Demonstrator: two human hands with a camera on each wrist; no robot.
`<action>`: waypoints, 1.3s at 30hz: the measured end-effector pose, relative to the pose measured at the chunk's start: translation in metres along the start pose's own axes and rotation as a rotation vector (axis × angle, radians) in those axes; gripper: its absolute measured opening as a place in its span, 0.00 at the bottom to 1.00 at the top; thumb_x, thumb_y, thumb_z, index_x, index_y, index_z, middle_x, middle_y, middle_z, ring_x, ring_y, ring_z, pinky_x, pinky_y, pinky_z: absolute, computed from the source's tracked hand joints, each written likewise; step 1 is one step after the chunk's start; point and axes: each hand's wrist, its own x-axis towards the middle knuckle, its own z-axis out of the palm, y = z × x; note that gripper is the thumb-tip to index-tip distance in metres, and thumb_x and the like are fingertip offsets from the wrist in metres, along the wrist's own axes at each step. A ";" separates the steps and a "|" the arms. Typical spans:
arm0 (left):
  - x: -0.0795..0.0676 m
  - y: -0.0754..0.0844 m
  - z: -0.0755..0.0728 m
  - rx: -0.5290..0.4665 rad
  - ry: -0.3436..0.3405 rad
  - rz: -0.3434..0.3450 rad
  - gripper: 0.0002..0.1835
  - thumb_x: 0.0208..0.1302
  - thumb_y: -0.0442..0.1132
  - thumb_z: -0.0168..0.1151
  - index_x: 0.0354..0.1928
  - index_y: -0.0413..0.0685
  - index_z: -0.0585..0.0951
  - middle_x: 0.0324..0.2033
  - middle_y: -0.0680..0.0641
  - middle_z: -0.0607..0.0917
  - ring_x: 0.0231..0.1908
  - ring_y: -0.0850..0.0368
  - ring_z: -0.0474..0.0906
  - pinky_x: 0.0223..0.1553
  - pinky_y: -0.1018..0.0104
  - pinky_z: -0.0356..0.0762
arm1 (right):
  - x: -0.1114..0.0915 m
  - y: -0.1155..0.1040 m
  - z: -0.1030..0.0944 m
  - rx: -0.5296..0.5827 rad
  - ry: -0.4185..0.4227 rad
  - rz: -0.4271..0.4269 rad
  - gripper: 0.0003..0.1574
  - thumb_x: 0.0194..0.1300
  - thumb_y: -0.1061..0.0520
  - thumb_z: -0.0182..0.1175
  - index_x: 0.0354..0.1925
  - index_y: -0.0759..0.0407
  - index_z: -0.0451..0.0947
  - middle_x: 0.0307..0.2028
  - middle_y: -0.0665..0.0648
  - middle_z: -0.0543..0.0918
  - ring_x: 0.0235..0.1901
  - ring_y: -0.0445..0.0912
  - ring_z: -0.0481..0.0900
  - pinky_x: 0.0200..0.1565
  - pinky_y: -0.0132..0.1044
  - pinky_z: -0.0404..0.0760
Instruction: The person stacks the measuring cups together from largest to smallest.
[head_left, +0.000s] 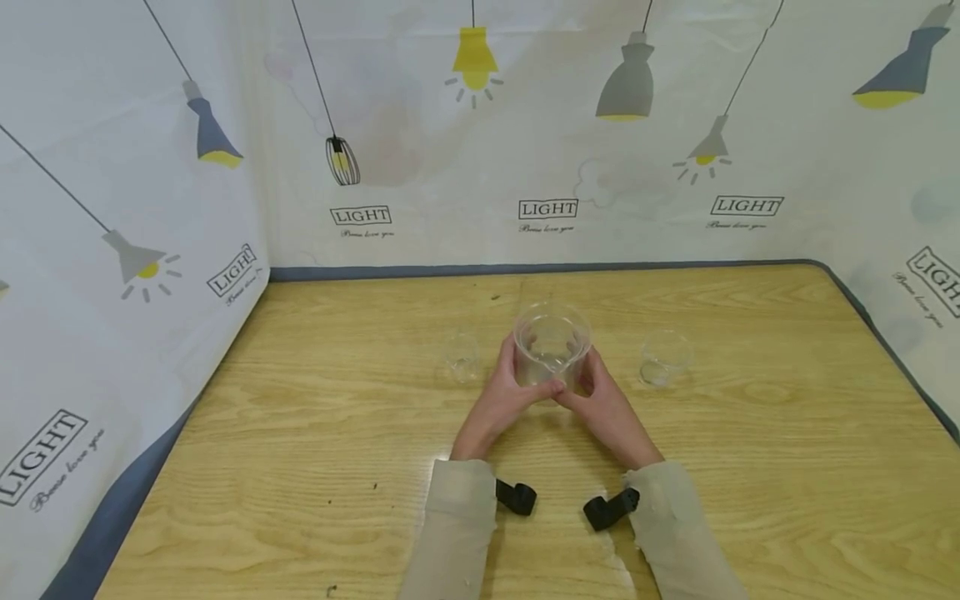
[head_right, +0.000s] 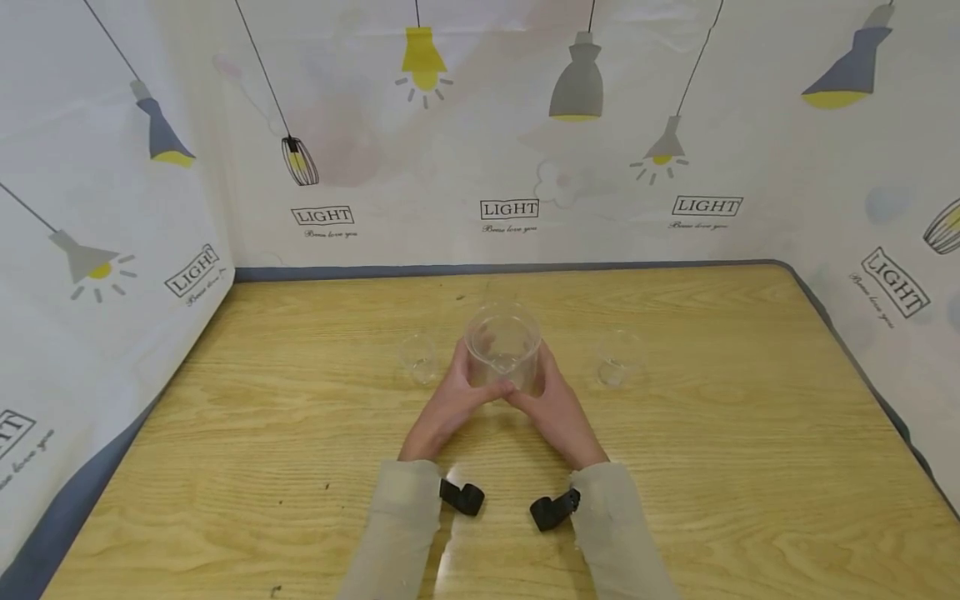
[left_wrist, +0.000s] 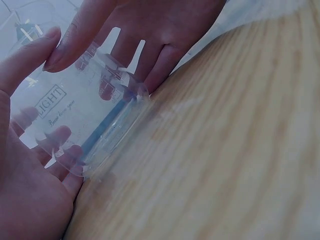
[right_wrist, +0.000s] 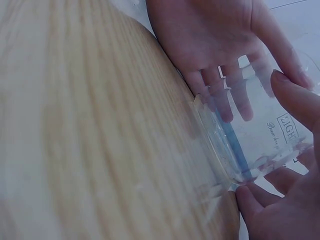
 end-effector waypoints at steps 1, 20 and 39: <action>0.000 0.000 0.000 -0.002 -0.001 -0.003 0.53 0.39 0.57 0.71 0.64 0.79 0.47 0.63 0.62 0.57 0.63 0.60 0.51 0.60 0.52 0.51 | 0.000 0.001 0.000 -0.003 -0.001 0.001 0.52 0.52 0.35 0.58 0.65 0.28 0.38 0.66 0.50 0.51 0.64 0.49 0.52 0.60 0.49 0.54; 0.003 -0.003 -0.001 0.017 -0.005 -0.014 0.52 0.38 0.59 0.70 0.64 0.78 0.48 0.63 0.64 0.57 0.63 0.62 0.49 0.61 0.52 0.48 | -0.007 -0.019 -0.002 0.062 -0.014 -0.007 0.53 0.55 0.43 0.61 0.69 0.46 0.40 0.66 0.56 0.52 0.64 0.51 0.52 0.61 0.49 0.54; -0.009 0.025 -0.005 0.032 -0.032 -0.022 0.49 0.47 0.49 0.69 0.67 0.67 0.48 0.66 0.54 0.56 0.64 0.58 0.48 0.61 0.54 0.48 | -0.004 0.002 -0.009 0.026 0.014 -0.028 0.43 0.60 0.45 0.56 0.68 0.49 0.48 0.63 0.54 0.60 0.61 0.49 0.59 0.59 0.46 0.60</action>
